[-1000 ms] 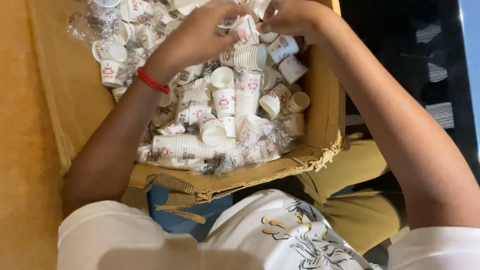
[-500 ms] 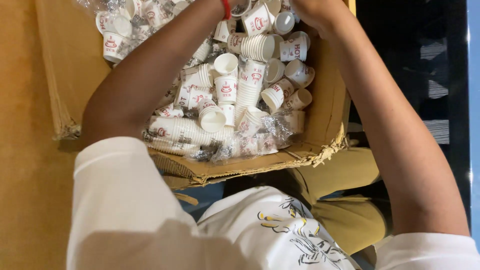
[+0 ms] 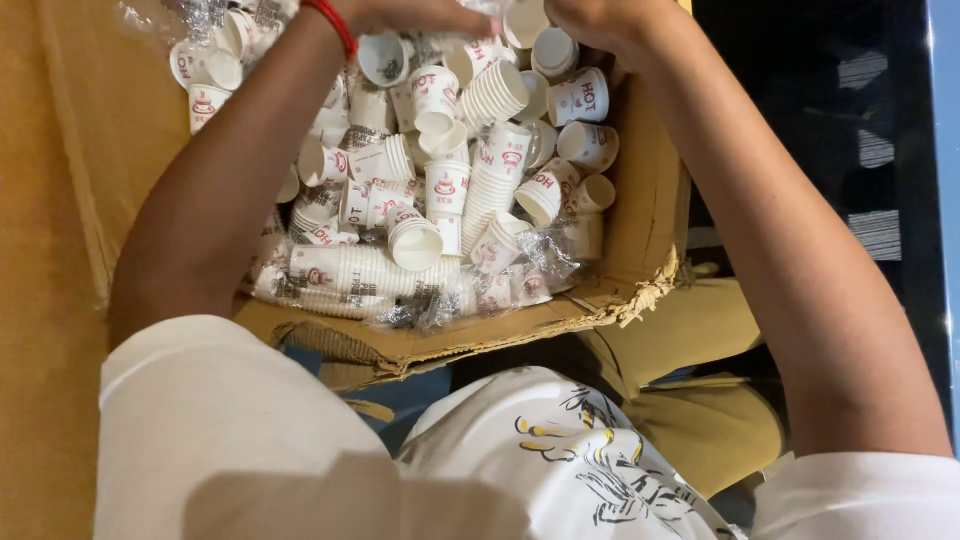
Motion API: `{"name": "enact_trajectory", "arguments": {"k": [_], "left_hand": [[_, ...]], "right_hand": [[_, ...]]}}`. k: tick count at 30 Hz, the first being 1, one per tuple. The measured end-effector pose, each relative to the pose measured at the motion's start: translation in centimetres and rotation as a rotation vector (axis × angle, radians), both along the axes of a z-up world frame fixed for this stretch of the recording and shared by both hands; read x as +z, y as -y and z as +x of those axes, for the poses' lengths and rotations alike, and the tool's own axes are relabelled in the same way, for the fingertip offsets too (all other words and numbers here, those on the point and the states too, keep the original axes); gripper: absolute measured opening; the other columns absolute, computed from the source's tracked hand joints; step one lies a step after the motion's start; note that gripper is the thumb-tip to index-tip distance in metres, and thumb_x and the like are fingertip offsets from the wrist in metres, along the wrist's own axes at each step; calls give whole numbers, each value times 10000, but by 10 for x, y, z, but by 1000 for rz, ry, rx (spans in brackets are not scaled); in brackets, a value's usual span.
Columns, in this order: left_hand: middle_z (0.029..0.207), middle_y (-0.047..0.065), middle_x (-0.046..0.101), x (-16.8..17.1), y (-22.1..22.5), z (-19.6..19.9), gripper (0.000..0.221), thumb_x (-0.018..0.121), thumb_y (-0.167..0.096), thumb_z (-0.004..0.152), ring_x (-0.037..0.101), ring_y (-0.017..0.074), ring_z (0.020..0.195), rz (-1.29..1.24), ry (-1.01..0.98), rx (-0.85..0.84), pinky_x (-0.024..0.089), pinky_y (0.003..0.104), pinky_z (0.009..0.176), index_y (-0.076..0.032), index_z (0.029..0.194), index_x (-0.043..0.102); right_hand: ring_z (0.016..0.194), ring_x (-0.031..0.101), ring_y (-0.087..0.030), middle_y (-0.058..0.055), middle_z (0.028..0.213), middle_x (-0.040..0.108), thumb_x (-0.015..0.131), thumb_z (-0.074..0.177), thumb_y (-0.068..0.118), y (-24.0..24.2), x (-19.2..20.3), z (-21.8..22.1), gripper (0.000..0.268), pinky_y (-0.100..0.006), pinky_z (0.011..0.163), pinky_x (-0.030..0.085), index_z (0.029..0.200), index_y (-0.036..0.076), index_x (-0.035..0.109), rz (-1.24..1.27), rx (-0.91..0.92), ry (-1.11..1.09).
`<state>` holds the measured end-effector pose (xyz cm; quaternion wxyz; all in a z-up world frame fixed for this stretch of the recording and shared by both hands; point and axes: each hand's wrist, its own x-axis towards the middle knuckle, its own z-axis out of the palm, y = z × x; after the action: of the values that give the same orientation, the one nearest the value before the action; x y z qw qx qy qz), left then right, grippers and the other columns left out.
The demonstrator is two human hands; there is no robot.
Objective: The recorder takes paper cups from a cardboard box, stacks them, and places a stack into a plastic sleeve on a table.
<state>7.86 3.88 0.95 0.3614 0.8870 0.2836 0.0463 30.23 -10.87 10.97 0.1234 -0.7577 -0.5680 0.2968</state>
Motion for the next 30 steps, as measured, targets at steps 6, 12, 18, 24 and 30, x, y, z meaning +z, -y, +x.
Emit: {"name": "enact_trajectory", "arguments": {"k": [6, 12, 18, 24, 30], "left_hand": [[1121, 241, 741, 38, 55, 50, 808, 736, -559, 879, 710, 290, 919, -22, -109, 2, 547, 402, 779, 15, 1422, 569], [1442, 167, 588, 31, 54, 49, 873, 839, -449, 836, 575, 225, 1284, -235, 205, -139, 482, 345, 1002, -40, 1509, 463], [1568, 369, 290, -31, 68, 71, 592, 732, -149, 840, 487, 530, 1236, 196, -184, 51, 451, 492, 1023, -132, 1424, 635], [1438, 311, 509, 81, 107, 50, 656, 589, -355, 919, 705, 477, 1138, -113, -505, -47, 564, 592, 904, 42, 1436, 522], [1572, 330, 255, 42, 125, 25, 888, 681, -596, 888, 363, 624, 1338, 196, -463, 51, 376, 578, 1097, -141, 1590, 382]], "right_hand": [[967, 728, -416, -261, 1152, 678, 548, 986, 252, 6, 7, -6, 385, -537, 742, 597, 1262, -13, 591, -114, -56, -31], [1218, 618, -317, -153, 1345, 574, 464, 1000, 357, 9, 0, -13, 442, -532, 896, 589, 1380, 137, 513, -351, -51, -175], [1280, 619, -271, -113, 1424, 648, 315, 994, 597, 29, -19, -18, 630, -496, 1019, 505, 1432, 210, 548, -529, 34, -127], [1501, 291, -303, -121, 1668, 236, 348, 970, 726, 58, -18, -26, 879, -544, 1152, 283, 1631, 263, -1, -489, -52, -218], [1530, 189, -338, -164, 1664, 205, 400, 977, 715, 77, -14, -42, 900, -553, 1182, 239, 1620, 232, -3, -439, -104, -316]]}}
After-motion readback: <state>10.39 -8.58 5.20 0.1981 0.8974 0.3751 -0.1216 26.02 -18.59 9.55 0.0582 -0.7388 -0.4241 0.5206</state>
